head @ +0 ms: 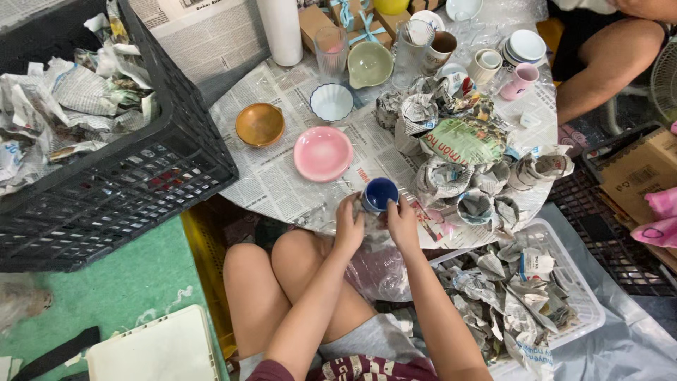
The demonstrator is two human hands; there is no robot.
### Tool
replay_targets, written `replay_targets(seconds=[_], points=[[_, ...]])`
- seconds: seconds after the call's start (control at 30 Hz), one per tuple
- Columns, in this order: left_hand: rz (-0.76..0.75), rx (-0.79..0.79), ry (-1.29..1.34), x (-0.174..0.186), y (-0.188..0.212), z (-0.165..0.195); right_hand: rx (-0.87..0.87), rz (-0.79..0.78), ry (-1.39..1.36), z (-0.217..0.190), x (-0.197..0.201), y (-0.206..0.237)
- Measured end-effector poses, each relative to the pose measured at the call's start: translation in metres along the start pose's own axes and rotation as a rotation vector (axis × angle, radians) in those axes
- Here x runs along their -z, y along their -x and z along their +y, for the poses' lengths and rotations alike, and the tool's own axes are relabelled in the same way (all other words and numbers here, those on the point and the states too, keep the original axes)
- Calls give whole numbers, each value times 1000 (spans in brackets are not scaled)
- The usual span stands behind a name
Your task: The person sits on the floor and wraps small ceramic dishes and cups in newspaper. They pick up each item, fold a sheet of newspaper around it, and place the wrapped bundle into a nearby crate. The process is repeated for multiple items.
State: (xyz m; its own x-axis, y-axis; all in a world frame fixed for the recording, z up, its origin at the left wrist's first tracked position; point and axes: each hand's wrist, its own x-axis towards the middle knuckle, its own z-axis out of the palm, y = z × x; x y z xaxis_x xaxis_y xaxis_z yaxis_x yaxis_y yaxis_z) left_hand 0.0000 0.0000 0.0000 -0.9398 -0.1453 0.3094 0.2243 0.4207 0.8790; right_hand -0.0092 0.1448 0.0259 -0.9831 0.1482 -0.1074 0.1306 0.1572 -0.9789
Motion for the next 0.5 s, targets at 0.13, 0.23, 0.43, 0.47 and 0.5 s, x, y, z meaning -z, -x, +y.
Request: replay_targets(seconds=[0.13, 0.23, 0.43, 0.47, 0.5], points=[[-59, 54, 38, -3, 2, 9, -61, 54, 113, -15, -4, 1], [-74, 73, -11, 5, -2, 9, -103, 19, 59, -25, -14, 3], [-39, -6, -76, 6, 4, 7, -33, -21, 1, -21, -8, 16], [-41, -24, -83, 7, 9, 8, -8, -19, -10, -16, 1, 27], [-39, -42, -90, 8, 14, 7, 19, -21, -20, -9, 11, 41]])
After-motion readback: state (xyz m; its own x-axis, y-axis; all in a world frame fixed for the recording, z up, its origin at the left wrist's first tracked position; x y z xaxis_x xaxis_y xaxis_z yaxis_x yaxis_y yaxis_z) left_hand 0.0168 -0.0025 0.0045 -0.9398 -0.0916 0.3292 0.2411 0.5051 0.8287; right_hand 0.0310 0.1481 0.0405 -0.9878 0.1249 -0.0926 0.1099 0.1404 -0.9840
